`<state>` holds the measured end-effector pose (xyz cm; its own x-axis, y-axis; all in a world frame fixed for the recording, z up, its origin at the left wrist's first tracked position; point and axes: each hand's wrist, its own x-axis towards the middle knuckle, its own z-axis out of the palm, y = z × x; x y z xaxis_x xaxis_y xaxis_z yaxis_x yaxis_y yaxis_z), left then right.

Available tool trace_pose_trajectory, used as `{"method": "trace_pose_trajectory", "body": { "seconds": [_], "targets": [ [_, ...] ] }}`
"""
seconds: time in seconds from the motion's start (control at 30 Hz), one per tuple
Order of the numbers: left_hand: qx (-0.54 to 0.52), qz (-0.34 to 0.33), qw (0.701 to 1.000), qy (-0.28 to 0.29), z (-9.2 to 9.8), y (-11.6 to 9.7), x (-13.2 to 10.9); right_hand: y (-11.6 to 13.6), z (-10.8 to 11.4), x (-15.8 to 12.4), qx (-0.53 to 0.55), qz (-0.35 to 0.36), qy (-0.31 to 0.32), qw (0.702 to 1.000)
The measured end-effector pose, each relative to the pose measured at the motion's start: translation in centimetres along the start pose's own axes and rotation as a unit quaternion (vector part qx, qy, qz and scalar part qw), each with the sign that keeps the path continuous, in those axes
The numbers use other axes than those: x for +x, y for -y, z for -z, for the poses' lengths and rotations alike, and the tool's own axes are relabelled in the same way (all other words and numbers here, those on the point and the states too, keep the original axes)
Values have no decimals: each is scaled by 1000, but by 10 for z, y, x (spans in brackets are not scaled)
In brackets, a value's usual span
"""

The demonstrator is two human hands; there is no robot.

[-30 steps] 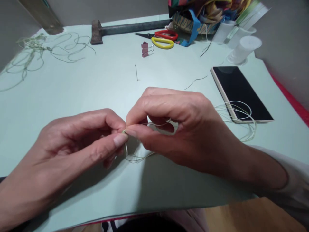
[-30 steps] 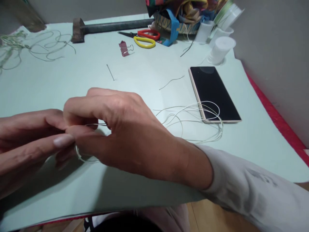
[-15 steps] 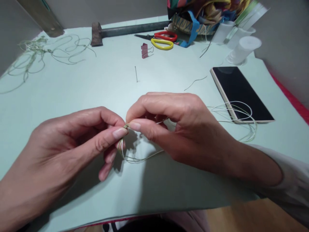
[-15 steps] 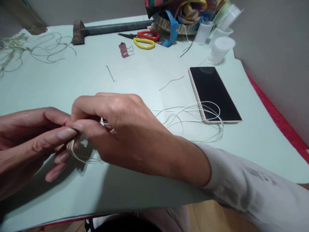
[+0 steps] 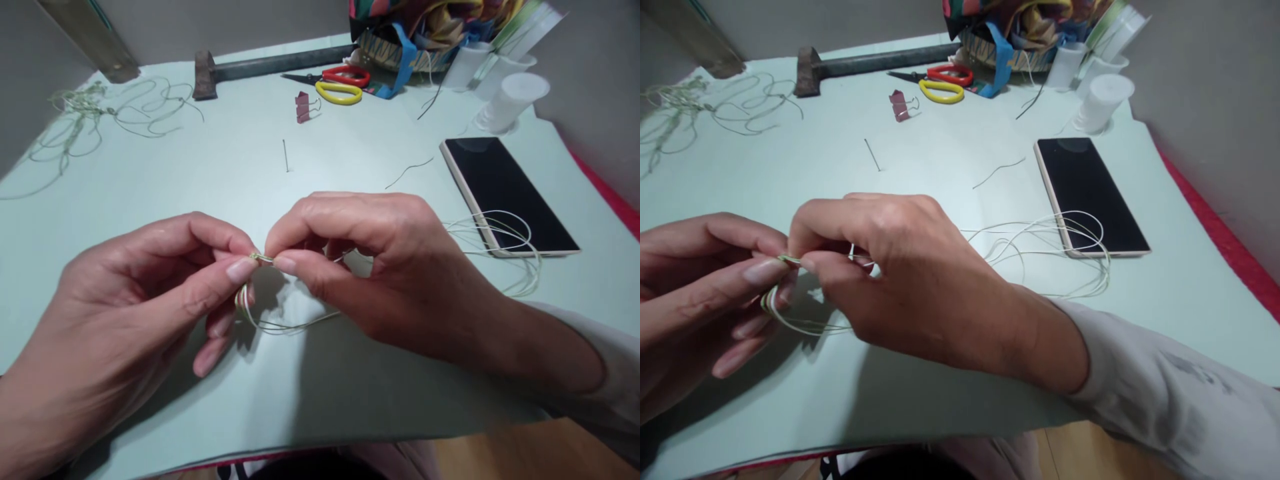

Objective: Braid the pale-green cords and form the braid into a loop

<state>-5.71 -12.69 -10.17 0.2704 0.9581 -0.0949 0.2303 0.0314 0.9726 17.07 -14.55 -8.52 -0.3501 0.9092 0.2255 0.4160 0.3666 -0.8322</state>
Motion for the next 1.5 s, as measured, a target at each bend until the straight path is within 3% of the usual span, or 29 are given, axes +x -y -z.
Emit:
{"method": "trace_pose_trajectory", "body": {
  "seconds": [0.2,0.4,0.57,0.7,0.87,1.0,1.23,1.4,1.5],
  "targets": [
    [0,15,1000,13,0,-2,3,-3,1,-1,14,-30,17,999],
    [-1,38,999,37,-6,-14,5,-6,4,-1,15,-8,12,1000],
    [-31,44,998,32,-4,-7,3,-4,6,1,38,-14,68,997],
    [-58,52,996,49,-3,-7,1,-4,1,0,58,2,31,998],
    [-71,81,993,51,-3,-9,1,-4,0,0,44,-25,-3,999],
    [-75,87,992,53,-4,-9,3,-4,-1,0,25,-26,-5,999],
    [-65,68,993,73,-6,-12,4,-5,-6,-1,-86,50,-137,986],
    [-60,69,994,54,-2,-6,3,3,-5,-5,-107,84,-104,985],
    [-64,73,994,56,-1,-4,1,7,-7,-5,-108,64,-101,987]
  ]
}}
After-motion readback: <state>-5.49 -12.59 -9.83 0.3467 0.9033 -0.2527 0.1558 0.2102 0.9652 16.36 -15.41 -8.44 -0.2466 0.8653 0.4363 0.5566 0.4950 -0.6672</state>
